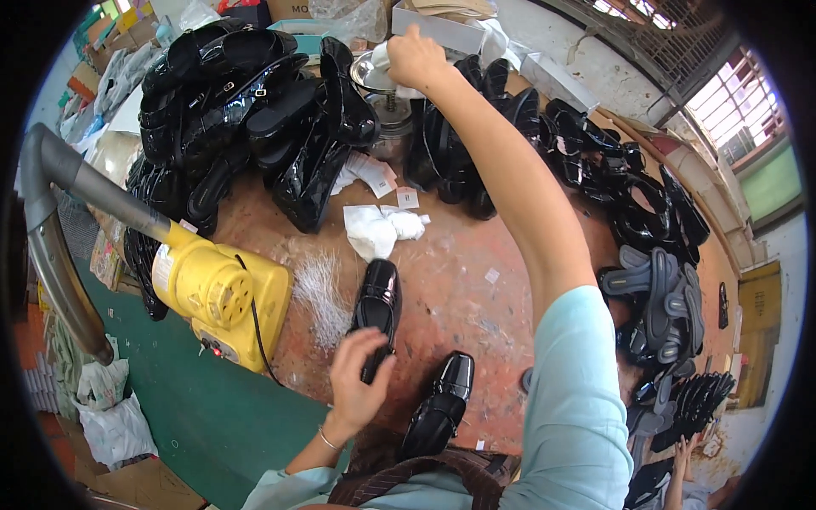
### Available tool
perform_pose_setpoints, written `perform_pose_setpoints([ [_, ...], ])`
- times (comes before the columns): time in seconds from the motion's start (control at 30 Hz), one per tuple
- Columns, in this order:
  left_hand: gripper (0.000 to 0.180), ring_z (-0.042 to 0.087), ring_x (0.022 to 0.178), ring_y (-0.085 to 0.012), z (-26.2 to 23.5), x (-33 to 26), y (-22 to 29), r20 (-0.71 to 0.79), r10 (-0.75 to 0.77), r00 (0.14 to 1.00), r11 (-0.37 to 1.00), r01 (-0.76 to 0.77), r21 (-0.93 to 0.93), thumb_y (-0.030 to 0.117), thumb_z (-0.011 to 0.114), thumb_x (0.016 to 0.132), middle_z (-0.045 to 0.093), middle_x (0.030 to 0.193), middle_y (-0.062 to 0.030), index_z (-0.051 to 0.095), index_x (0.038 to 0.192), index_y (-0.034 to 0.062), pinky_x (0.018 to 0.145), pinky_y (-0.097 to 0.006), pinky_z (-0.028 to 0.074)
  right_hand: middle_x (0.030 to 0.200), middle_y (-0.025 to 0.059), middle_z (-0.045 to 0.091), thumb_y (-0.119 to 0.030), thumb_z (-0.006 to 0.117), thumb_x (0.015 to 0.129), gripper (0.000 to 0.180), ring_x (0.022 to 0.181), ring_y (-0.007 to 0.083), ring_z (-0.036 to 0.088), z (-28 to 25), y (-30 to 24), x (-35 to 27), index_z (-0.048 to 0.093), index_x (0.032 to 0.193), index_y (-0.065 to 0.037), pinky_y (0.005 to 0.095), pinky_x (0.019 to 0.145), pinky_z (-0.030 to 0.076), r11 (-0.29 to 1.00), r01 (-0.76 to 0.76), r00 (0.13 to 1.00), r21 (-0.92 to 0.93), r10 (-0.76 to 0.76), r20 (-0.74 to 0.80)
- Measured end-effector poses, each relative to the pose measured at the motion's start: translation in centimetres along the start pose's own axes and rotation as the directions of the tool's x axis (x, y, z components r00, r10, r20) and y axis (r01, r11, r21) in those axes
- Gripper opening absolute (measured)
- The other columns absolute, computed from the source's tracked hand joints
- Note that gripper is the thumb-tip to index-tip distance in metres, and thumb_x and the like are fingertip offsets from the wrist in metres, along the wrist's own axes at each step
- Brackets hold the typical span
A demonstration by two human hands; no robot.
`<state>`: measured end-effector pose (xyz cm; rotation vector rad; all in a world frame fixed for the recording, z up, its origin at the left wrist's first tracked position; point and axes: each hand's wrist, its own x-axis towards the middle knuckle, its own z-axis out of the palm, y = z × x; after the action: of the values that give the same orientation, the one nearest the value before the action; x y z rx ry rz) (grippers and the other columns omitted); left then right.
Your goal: The recorder polishes black patent leather shoes with a cloth and inserts cushioned insoles into them at a factory workbench.
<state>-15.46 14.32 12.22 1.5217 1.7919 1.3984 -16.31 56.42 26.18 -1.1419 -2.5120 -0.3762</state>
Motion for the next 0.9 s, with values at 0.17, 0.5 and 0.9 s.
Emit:
perform_pose_setpoints([
  [0.17, 0.053, 0.054, 0.119, -0.0335, -2.2, 15.4, -0.1, -0.283, 0.188, 0.94, 0.982, -0.172, 0.081, 0.009, 0.073, 0.082, 0.058, 0.125, -0.0185, 0.053, 0.13, 0.0003, 0.098, -0.043, 0.045, 0.106, 0.0241, 0.068, -0.014, 0.067, 0.074, 0.027, 0.093, 0.0382, 0.069, 3.2, 1.0, 1.2, 0.073, 0.097, -0.003, 0.0444, 0.08, 0.057, 0.994, 0.104, 0.978, -0.024, -0.098, 0.182],
  [0.5, 0.028, 0.068, 0.086, -0.0352, -3.0, 31.3, -4.3, -0.454, 0.114, 0.884, 0.979, -0.023, 0.202, 0.017, 0.075, 0.077, 0.071, 0.092, -0.0166, 0.072, 0.103, 0.0074, 0.077, -0.042, 0.053, 0.091, 0.0223, 0.071, -0.008, 0.063, 0.076, 0.018, 0.087, 0.0378, 0.07, 6.2, 0.6, 0.4, 0.074, 0.09, -0.004, 0.0437, 0.077, 0.057, 0.99, 0.111, 0.994, 0.086, -0.11, -0.019],
  [0.9, 0.02, 0.066, 0.093, -0.0294, -6.2, 32.5, -2.7, -0.206, 0.275, 0.939, 0.662, -0.03, 0.749, 0.013, 0.069, 0.082, 0.071, 0.089, -0.0095, 0.075, 0.101, 0.0127, 0.082, -0.039, 0.053, 0.09, 0.0165, 0.072, -0.01, 0.062, 0.081, 0.015, 0.085, 0.0324, 0.072, 7.6, 0.2, -0.4, 0.073, 0.091, -0.007, 0.041, 0.072, 0.058, 0.99, 0.141, 0.989, -0.017, -0.14, 0.046],
])
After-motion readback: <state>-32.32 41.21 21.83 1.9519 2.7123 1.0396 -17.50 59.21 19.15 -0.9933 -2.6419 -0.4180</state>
